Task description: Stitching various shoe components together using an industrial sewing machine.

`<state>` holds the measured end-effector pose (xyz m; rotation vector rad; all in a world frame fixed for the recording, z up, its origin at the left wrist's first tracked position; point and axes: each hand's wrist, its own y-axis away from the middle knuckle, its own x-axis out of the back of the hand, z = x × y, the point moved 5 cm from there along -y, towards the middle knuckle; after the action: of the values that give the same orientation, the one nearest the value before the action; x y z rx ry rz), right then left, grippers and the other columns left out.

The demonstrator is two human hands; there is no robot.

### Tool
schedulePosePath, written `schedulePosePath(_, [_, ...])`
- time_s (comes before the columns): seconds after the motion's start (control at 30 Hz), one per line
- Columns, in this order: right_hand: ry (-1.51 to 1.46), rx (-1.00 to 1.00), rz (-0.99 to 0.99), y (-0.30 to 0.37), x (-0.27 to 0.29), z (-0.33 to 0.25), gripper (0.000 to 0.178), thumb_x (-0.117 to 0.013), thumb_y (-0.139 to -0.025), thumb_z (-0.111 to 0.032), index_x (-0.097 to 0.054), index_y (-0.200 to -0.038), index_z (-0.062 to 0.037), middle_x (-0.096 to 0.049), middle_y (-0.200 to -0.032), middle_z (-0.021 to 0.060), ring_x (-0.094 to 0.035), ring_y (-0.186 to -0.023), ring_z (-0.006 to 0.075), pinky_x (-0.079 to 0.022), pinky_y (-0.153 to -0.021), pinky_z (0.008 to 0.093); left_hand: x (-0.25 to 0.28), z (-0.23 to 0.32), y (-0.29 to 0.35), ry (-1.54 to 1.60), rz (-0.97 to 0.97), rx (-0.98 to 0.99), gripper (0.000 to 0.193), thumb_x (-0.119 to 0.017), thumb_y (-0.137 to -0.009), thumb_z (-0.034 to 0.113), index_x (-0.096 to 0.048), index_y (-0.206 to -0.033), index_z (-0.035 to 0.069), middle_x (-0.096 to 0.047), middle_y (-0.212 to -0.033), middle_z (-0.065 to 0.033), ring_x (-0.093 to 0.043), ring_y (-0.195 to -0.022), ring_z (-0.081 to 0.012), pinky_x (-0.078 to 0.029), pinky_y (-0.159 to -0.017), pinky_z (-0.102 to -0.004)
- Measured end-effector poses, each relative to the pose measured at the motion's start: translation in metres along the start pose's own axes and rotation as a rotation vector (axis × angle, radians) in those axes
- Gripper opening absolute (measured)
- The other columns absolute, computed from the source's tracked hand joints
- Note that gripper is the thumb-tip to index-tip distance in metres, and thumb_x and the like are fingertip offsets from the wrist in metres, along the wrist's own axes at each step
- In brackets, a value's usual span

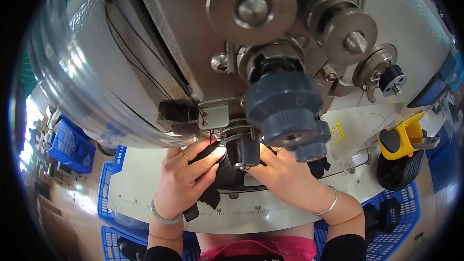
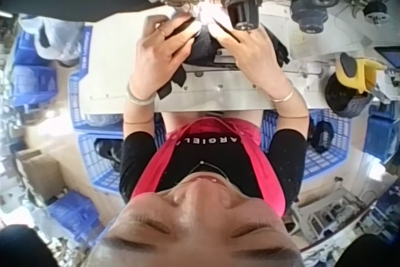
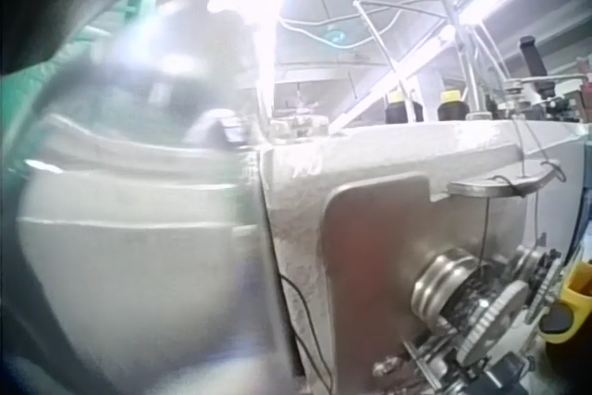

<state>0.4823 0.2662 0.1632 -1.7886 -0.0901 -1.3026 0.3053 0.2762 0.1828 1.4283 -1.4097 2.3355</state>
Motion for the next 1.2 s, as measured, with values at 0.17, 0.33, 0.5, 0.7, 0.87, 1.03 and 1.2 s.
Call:
schedulePosePath(0.17, [-0.106,-0.034,-0.037,0.001,-0.002,0.004,0.056,-0.06,-0.066,0.01,-0.066,-0.118,-0.0109,-0.064,-0.121,0.0121,-0.059,-0.114,0.0318,-0.045,-0.099,0.0404,0.001,0.003,0.0,-0.026,-0.001,-0.003,0.026,-0.074,-0.073,0.011,-0.074,-0.098,0.011,-0.066,-0.116,-0.0039,-0.054,-0.095,-0.0262,-0.053,-0.069,-0.0308])
schedulePosePath(0.33, [-0.145,-0.031,-0.069,0.002,-0.004,0.008,0.059,-0.058,-0.067,0.012,-0.065,-0.121,-0.0103,-0.063,-0.124,0.0141,-0.058,-0.117,0.033,-0.043,-0.102,0.0413,-0.001,0.003,0.001,-0.042,-0.001,-0.014,0.028,-0.074,-0.072,0.011,-0.074,-0.1,0.01,-0.067,-0.115,-0.0055,-0.054,-0.094,-0.0262,-0.053,-0.069,-0.0306])
schedulePosePath(0.5, [-0.206,0.017,-0.038,0.001,-0.006,0.014,0.059,-0.057,-0.069,0.013,-0.064,-0.122,-0.0095,-0.063,-0.124,0.0153,-0.059,-0.116,0.0334,-0.045,-0.101,0.0423,0.0,0.01,0.002,-0.073,0.005,0.019,0.031,-0.074,-0.072,0.011,-0.074,-0.102,0.01,-0.067,-0.115,-0.0057,-0.054,-0.092,-0.0256,-0.052,-0.072,-0.0315])
schedulePosePath(0.7, [-0.218,-0.029,-0.071,0.004,-0.015,0.02,0.057,-0.057,-0.069,0.015,-0.065,-0.12,-0.0093,-0.064,-0.121,0.0154,-0.062,-0.11,0.0336,-0.046,-0.1,0.0418,0.002,0.017,0.001,-0.155,-0.031,0.084,0.032,-0.071,-0.075,0.006,-0.073,-0.107,0.01,-0.069,-0.114,-0.0093,-0.059,-0.089,-0.0271,-0.049,-0.079,-0.0332])
schedulePosePath(0.87, [-0.062,0.098,0.002,-0.001,-0.004,0.009,0.046,-0.066,-0.072,0.002,-0.068,-0.116,-0.0118,-0.064,-0.123,0.0112,-0.061,-0.112,0.0291,-0.046,-0.1,0.0399,0.003,0.013,0.003,-0.039,-0.011,0.09,0.034,-0.068,-0.074,0.003,-0.073,-0.107,0.007,-0.07,-0.108,-0.0102,-0.062,-0.078,-0.0235,-0.049,-0.078,-0.0323])
schedulePosePath(1.03, [0.09,0.191,0.043,-0.007,0.005,0.002,0.022,-0.071,-0.074,-0.016,-0.07,-0.095,-0.0148,-0.063,-0.107,0.0086,-0.06,-0.102,0.0321,-0.056,-0.084,0.0395,0.008,-0.014,-0.003,0.517,-0.115,0.534,0.031,-0.065,-0.073,-0.002,-0.073,-0.102,0.003,-0.072,-0.096,-0.0158,-0.064,-0.067,-0.0246,-0.051,-0.069,-0.0322])
schedulePosePath(1.2, [0.077,0.155,0.009,-0.006,0.003,0.002,0.02,-0.07,-0.075,-0.016,-0.07,-0.096,-0.0151,-0.063,-0.106,0.0083,-0.058,-0.108,0.0327,-0.056,-0.082,0.0404,0.008,0.005,0.0,0.099,0.025,0.036,0.029,-0.067,-0.072,0.0,-0.073,-0.101,0.004,-0.071,-0.105,-0.0147,-0.061,-0.066,-0.0225,-0.051,-0.069,-0.0317])
